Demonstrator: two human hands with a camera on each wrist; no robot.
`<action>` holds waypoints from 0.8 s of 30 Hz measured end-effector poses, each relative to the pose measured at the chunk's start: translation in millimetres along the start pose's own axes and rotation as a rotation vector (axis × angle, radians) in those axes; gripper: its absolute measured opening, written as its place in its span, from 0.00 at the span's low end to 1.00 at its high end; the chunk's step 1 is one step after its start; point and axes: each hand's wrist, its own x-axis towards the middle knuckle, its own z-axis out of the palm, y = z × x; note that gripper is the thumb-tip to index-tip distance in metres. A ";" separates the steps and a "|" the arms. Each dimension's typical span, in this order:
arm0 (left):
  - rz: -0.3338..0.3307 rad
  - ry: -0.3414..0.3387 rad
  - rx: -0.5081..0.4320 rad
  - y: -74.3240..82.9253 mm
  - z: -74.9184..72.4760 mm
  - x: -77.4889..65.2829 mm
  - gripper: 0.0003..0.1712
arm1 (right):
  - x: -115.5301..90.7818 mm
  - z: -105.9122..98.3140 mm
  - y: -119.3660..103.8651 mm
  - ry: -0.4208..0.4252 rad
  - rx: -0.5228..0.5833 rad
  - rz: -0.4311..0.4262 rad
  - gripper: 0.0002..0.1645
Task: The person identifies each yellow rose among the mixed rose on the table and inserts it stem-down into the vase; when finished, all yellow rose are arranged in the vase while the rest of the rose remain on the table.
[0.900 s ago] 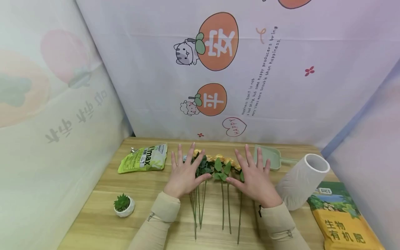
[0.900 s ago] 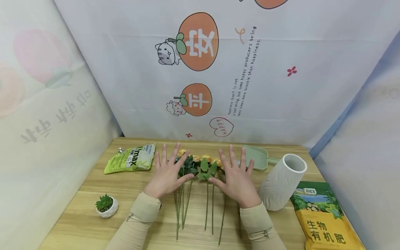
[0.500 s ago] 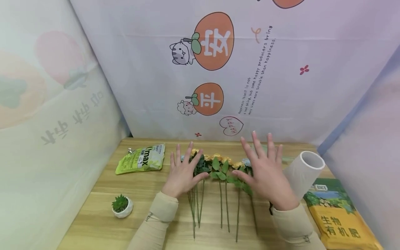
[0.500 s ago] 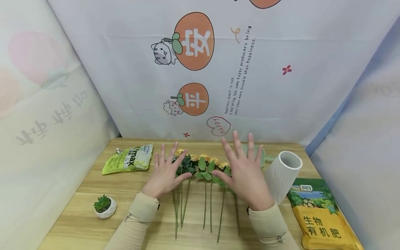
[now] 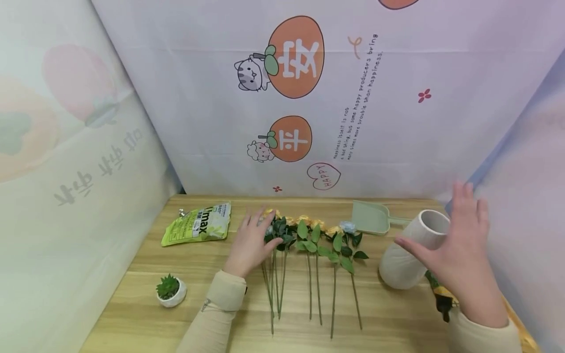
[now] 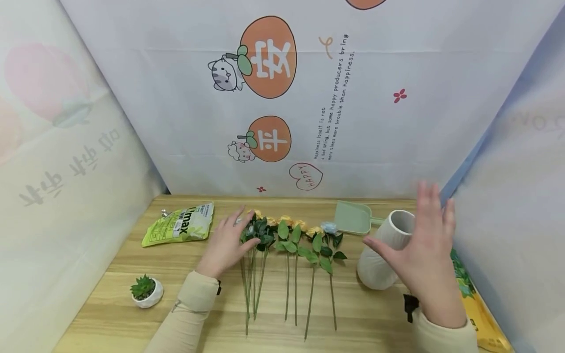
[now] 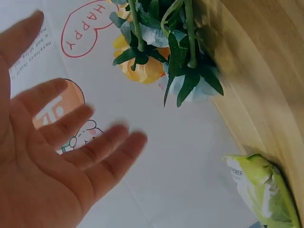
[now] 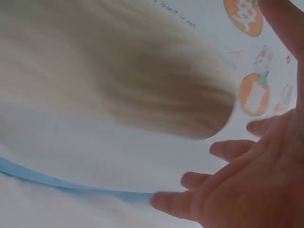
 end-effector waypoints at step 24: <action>-0.257 -0.184 -0.422 -2.6 36.6 -11.6 0.51 | -39.1 30.0 63.4 -0.182 0.247 0.359 0.56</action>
